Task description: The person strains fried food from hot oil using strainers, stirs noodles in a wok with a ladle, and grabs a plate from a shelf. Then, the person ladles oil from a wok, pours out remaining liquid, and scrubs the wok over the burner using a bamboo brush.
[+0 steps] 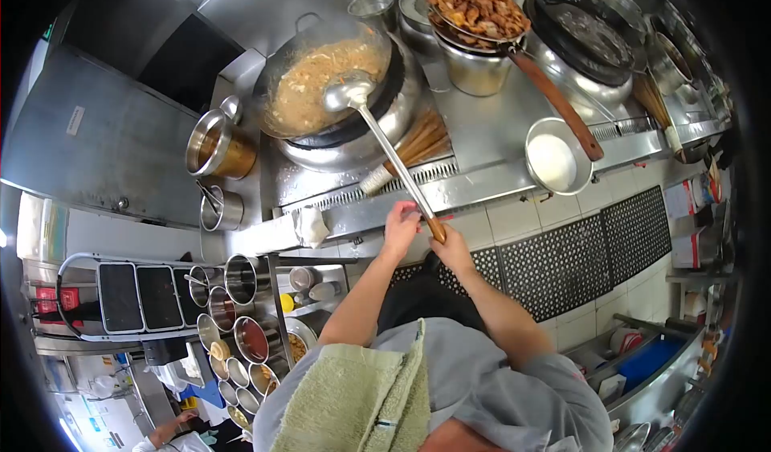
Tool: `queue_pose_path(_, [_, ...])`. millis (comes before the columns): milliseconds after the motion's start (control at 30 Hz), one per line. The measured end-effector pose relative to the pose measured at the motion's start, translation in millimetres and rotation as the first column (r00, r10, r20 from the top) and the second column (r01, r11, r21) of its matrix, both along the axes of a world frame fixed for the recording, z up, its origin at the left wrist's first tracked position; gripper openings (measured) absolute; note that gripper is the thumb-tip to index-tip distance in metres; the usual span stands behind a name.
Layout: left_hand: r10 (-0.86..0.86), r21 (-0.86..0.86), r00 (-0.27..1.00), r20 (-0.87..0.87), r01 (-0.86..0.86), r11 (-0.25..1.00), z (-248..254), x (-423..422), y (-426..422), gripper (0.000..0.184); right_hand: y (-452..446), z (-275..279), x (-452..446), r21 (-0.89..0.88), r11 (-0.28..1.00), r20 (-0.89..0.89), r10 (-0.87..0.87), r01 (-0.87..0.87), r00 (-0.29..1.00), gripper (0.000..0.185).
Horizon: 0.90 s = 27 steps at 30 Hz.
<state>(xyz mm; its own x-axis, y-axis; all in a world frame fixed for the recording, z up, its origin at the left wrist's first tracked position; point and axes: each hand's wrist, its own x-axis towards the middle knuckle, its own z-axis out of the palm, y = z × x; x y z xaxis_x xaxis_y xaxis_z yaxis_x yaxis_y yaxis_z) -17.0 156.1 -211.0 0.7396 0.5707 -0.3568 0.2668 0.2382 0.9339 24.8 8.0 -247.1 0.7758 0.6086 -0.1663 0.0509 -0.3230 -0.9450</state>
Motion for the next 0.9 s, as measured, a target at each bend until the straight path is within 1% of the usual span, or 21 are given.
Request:
queue_pose_path(33, [-0.003, 0.005, 1.000, 0.006, 0.003, 1.000, -6, -1, 25, 0.026, -2, 7, -4, 0.005, 1.000, 0.006, -0.003, 0.003, 1.000, 0.035])
queue_pose_path(67, [-0.060, 0.452, 0.997, -0.044, 0.074, 0.889, -10, 3, 54, 0.028, -6, 14, -3, -0.001, 1.000, 0.000, 0.011, -0.011, 1.000, 0.035])
queue_pose_path(100, [-0.085, 0.796, 0.990, -0.116, 0.144, 0.588, -14, 3, 77, 0.030, -8, 22, -3, -0.012, 1.000, -0.013, 0.025, -0.025, 1.000, 0.035])
queue_pose_path(167, [-0.016, 0.923, 0.966, -0.257, 0.250, 0.293, 5, 22, 116, 0.033, 0, 43, 7, 0.049, 0.999, -0.042, 0.014, -0.012, 0.999, 0.037])
queue_pose_path(200, [-0.008, 0.946, 0.960, -0.281, 0.278, 0.169, -12, 33, 142, 0.036, 6, 57, 10, 0.105, 0.994, -0.076, 0.014, -0.006, 0.997, 0.038])
queue_pose_path(233, [-0.028, 0.949, 0.962, -0.273, 0.274, 0.159, -7, 44, 151, 0.036, 16, 82, 19, 0.109, 0.994, -0.068, -0.007, 0.015, 0.998, 0.038])
queue_pose_path(267, [-0.061, 0.815, 0.851, -0.521, 0.517, 0.262, 1, 55, 156, 0.041, 31, 116, 38, 0.163, 0.987, -0.026, -0.009, 0.013, 1.000, 0.039])
queue_pose_path(300, [-0.119, 0.608, 0.678, -0.726, 0.713, 0.349, 5, 63, 159, 0.046, 47, 140, 58, 0.212, 0.977, 0.016, -0.008, 0.005, 1.000, 0.040])
queue_pose_path(333, [-0.277, 0.568, 0.632, -0.723, 0.773, 0.281, -20, 67, 176, 0.058, 66, 154, 76, 0.221, 0.975, 0.058, 0.003, -0.016, 0.998, 0.042])
queue_pose_path(367, [-0.287, 0.576, 0.635, -0.717, 0.772, 0.270, -16, 70, 176, 0.058, 85, 165, 94, 0.232, 0.972, 0.097, 0.013, -0.035, 0.995, 0.043])
queue_pose_path(433, [-0.279, 0.469, 0.514, -0.811, 0.857, 0.216, 4, 72, 162, 0.057, 121, 176, 124, 0.220, 0.972, 0.028, 0.082, -0.086, 0.996, 0.043])
queue_pose_path(467, [-0.298, 0.469, 0.507, -0.809, 0.862, 0.192, 13, 68, 160, 0.057, 134, 185, 132, 0.156, 0.983, 0.007, 0.100, -0.100, 0.995, 0.042])
queue_pose_path(533, [-0.366, 0.586, 0.654, -0.662, 0.756, 0.292, 30, 66, 157, 0.067, 157, 199, 155, 0.045, 0.988, -0.071, 0.151, -0.148, 0.986, 0.039])
queue_pose_path(567, [-0.407, 0.564, 0.619, -0.672, 0.783, 0.261, 40, 67, 147, 0.067, 163, 197, 164, 0.003, 0.984, -0.146, 0.179, -0.181, 0.973, 0.037])
queue_pose_path(633, [-0.364, 0.461, 0.823, -0.436, 0.551, 0.696, 50, 67, 118, 0.081, 162, 180, 176, 0.085, 0.979, -0.161, 0.198, -0.186, 0.967, 0.036])
queue_pose_path(667, [-0.508, 0.307, 0.852, -0.129, 0.521, 0.796, 2, 77, 107, 0.089, 159, 177, 175, 0.055, 0.991, -0.180, 0.128, -0.120, 0.975, 0.037])
queue_pose_path(700, [-0.633, 0.252, 0.774, -0.032, 0.619, 0.744, 39, 85, 83, 0.087, 151, 177, 177, -0.029, 0.993, -0.194, 0.104, -0.112, 0.975, 0.043])
queue_pose_path(767, [-0.595, 0.266, 0.780, -0.194, 0.626, 0.733, 34, 94, 34, 0.083, 133, 167, 167, -0.088, 0.995, 0.120, -0.027, 0.038, 0.992, 0.051])
queue_pose_path(800, [-0.628, 0.242, 0.753, -0.196, 0.658, 0.713, 18, 93, 25, 0.083, 118, 164, 158, -0.107, 0.991, 0.104, -0.063, 0.074, 0.993, 0.051])
queue_pose_path(867, [-0.619, 0.590, 0.785, -0.012, 0.505, 0.630, -16, 103, 3, 0.084, 76, 169, 134, 0.006, 0.975, 0.198, -0.220, 0.224, 0.955, 0.060])
queue_pose_path(900, [-0.586, 0.570, 0.809, -0.048, 0.503, 0.649, -15, 99, 4, 0.083, 49, 172, 116, 0.043, 0.959, 0.180, -0.284, 0.281, 0.942, 0.058])
